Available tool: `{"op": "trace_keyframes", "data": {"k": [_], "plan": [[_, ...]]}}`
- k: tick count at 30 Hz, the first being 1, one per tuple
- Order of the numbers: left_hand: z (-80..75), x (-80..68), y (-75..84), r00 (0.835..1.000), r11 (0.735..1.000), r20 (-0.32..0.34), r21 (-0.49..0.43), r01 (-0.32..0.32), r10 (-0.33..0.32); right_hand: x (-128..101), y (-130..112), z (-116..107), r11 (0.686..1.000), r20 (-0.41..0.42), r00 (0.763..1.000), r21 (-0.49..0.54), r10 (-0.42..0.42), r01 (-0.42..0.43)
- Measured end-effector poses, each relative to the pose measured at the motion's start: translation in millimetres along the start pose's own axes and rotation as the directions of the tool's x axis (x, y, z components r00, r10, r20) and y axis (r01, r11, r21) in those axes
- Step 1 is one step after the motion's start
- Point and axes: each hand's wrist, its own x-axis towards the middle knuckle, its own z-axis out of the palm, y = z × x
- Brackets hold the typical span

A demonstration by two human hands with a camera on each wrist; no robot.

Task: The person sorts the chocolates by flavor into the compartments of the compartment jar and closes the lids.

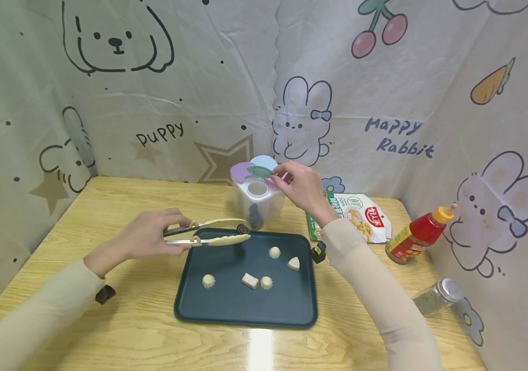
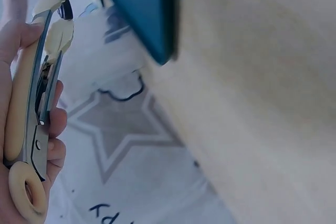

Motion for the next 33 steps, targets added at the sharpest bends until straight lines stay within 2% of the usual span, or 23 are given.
{"op": "trace_keyframes", "data": {"k": [9,14,17,23,33], "plan": [[-26.5,20.6,-4.6,0.988,0.999,-0.148,0.004,-0.040,0.041,0,3,2,1.000,-0.001,1.000,0.002,-0.006,0.006],[-34.6,37.4,-5.8,0.978,1.000,-0.208,-0.001,-0.009,0.009,0,2,2,1.000,0.001,1.000,-0.003,-0.008,0.008],[-35.8,47.0,-5.5,0.977,1.000,-0.211,-0.014,0.015,-0.017,0,3,2,1.000,0.003,1.000,-0.002,-0.006,0.006],[-32.4,61.8,-2.1,0.986,0.999,-0.160,-0.022,0.036,-0.039,-1,3,1,1.000,0.004,1.000,0.002,-0.002,0.002],[-26.8,69.0,0.2,0.986,0.995,-0.138,-0.051,0.082,-0.089,-1,3,0,1.000,0.004,1.000,0.000,-0.004,0.004]]}}
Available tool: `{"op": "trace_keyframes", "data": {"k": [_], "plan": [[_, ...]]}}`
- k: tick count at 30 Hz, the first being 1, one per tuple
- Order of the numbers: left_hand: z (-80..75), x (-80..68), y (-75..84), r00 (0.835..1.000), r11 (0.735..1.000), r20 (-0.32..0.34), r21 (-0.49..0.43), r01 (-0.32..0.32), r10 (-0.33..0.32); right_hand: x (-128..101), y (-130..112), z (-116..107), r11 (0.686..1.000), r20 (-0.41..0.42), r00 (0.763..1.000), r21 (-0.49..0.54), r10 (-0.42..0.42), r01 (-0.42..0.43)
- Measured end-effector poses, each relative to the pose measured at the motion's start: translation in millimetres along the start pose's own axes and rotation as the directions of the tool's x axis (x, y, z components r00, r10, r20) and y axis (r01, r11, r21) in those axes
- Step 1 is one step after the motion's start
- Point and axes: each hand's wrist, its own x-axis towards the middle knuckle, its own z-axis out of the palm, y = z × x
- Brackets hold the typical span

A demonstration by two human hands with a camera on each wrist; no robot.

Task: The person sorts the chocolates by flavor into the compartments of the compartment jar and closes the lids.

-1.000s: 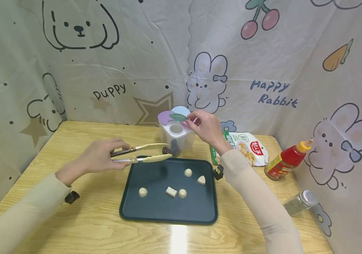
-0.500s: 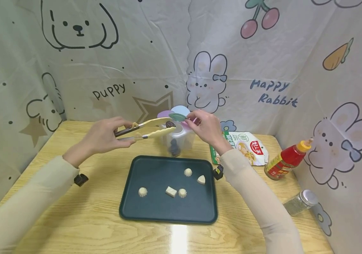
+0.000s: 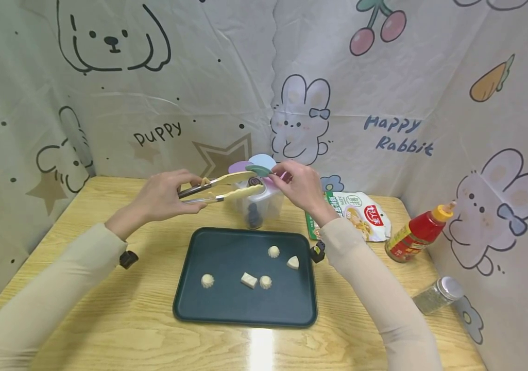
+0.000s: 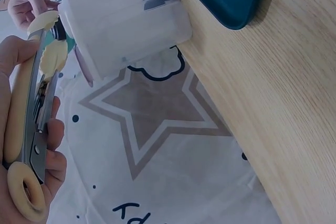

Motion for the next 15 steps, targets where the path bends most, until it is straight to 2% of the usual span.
{"op": "trace_keyframes", "data": {"k": [8,15], "plan": [[-2.5,-7.0,-2.9,1.000,1.000,-0.020,-0.014,0.020,-0.020,0,-2,0,1.000,0.000,1.000,0.001,-0.003,0.003],[-5.6,-30.8,-10.5,0.995,0.997,-0.073,-0.027,0.066,-0.068,0,-3,-1,1.000,-0.002,1.000,0.008,-0.002,0.002]]}}
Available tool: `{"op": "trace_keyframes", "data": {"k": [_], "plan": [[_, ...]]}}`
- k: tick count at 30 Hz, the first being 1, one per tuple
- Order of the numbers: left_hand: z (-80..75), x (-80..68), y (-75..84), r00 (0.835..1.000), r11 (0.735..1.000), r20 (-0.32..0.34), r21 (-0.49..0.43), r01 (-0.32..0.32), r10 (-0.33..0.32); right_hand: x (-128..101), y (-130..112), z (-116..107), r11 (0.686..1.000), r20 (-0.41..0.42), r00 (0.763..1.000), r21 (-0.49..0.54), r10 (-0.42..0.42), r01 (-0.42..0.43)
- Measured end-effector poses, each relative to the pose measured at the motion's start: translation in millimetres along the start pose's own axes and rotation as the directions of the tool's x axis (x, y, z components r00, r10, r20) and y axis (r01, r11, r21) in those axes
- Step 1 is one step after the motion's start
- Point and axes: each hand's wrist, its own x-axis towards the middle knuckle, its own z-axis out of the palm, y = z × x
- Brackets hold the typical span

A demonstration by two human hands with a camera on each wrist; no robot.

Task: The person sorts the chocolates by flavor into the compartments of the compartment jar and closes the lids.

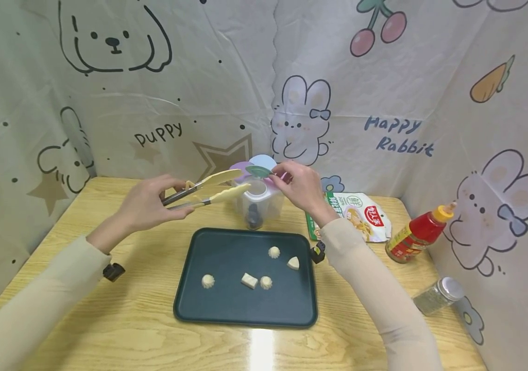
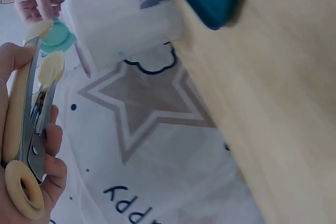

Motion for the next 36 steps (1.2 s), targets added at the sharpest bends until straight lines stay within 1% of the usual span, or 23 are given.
{"op": "trace_keyframes", "data": {"k": [4,7,10,13,17,19,21,25,27,30,36], "plan": [[-0.7,-19.1,-10.5,0.998,0.998,-0.022,0.025,0.055,-0.054,0,1,0,1.000,0.004,1.000,0.005,0.003,-0.003],[-0.7,-33.2,-19.9,0.994,0.993,-0.046,0.050,0.103,-0.101,0,1,0,1.000,0.005,1.000,0.005,0.006,-0.006],[1.1,-47.5,-31.2,0.988,0.989,-0.091,0.067,0.134,-0.127,0,1,0,1.000,0.005,1.000,0.002,0.006,-0.006],[4.8,-60.8,-43.1,0.981,0.986,-0.134,0.072,0.151,-0.140,0,1,1,1.000,0.003,1.000,0.000,0.005,-0.005],[11.5,-74.9,-58.7,0.974,0.980,-0.149,0.072,0.184,-0.172,0,1,1,1.000,-0.005,1.000,-0.001,0.003,-0.003],[15.1,-80.8,-66.0,0.972,0.976,-0.140,0.083,0.202,-0.190,0,1,1,1.000,-0.007,1.000,-0.001,0.003,-0.003],[18.2,-86.1,-71.8,0.972,0.971,-0.117,0.100,0.217,-0.205,0,1,2,1.000,-0.006,1.000,-0.001,0.005,-0.005],[23.6,-93.5,-78.5,0.975,0.965,-0.064,0.138,0.221,-0.214,0,2,2,1.000,0.001,1.000,-0.002,0.007,-0.007],[25.9,-95.1,-79.9,0.976,0.965,-0.042,0.148,0.217,-0.213,0,1,2,1.000,0.001,1.000,0.000,0.009,-0.009],[28.8,-96.2,-81.1,0.974,0.960,-0.014,0.163,0.226,-0.227,0,1,1,1.000,-0.001,1.000,0.000,0.010,-0.010],[33.2,-97.3,-83.5,0.963,0.949,0.029,0.182,0.258,-0.267,0,1,0,1.000,0.003,1.000,0.001,0.003,-0.003]]}}
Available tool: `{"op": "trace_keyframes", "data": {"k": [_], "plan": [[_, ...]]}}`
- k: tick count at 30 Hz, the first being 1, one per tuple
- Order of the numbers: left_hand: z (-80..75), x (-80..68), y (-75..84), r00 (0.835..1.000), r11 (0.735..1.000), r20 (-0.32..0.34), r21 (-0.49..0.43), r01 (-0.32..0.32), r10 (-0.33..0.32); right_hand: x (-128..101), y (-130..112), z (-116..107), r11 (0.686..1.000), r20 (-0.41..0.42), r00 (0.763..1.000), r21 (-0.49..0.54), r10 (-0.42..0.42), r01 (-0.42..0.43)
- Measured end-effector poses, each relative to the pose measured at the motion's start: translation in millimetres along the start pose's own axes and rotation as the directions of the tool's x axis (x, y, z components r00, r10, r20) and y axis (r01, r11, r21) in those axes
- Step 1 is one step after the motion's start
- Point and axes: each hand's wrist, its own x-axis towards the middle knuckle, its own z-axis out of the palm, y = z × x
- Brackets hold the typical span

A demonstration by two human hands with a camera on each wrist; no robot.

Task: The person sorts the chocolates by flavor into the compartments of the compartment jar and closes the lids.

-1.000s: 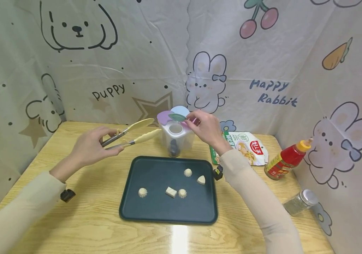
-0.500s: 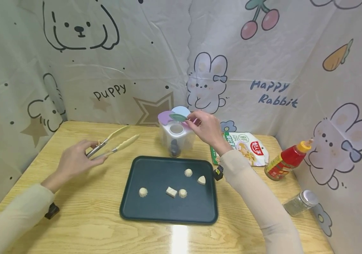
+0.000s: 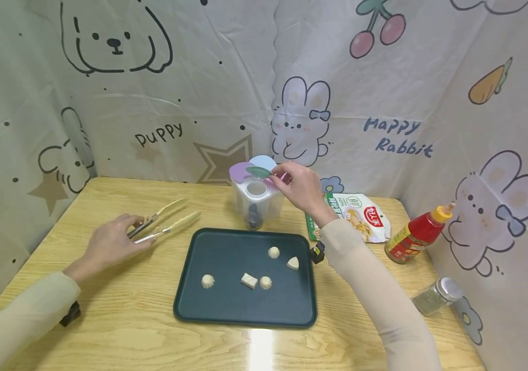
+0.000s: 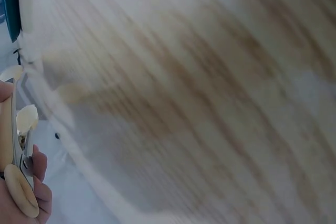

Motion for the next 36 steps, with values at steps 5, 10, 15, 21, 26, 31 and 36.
{"op": "trace_keyframes", "data": {"k": [5,10,15,21,26,31,36], "plan": [[3.2,-1.3,-3.2,1.000,1.000,0.027,0.018,0.010,-0.010,0,-1,0,1.000,-0.004,1.000,0.000,0.001,-0.001],[5.7,-3.0,-6.1,0.998,0.999,0.057,0.040,0.018,-0.021,0,-1,0,1.000,-0.002,1.000,-0.002,0.003,-0.003],[7.3,-4.1,-8.1,0.997,0.998,0.069,0.056,0.022,-0.026,1,-1,1,1.000,-0.007,1.000,-0.002,0.001,-0.001],[8.3,-7.9,-9.9,0.996,0.996,0.083,0.083,0.031,-0.038,1,0,2,1.000,-0.004,1.000,-0.003,0.007,-0.007],[7.6,-9.7,-9.7,0.994,0.995,0.099,0.095,0.036,-0.045,0,-1,1,1.000,-0.005,1.000,-0.002,0.012,-0.012],[3.7,-8.5,-9.2,0.993,0.993,0.102,0.108,0.046,-0.057,0,-1,2,1.000,-0.004,1.000,0.000,0.009,-0.009],[-8.7,3.5,-2.1,1.000,0.996,0.025,0.089,0.008,-0.011,-1,0,2,1.000,-0.006,1.000,-0.007,0.012,-0.012]]}}
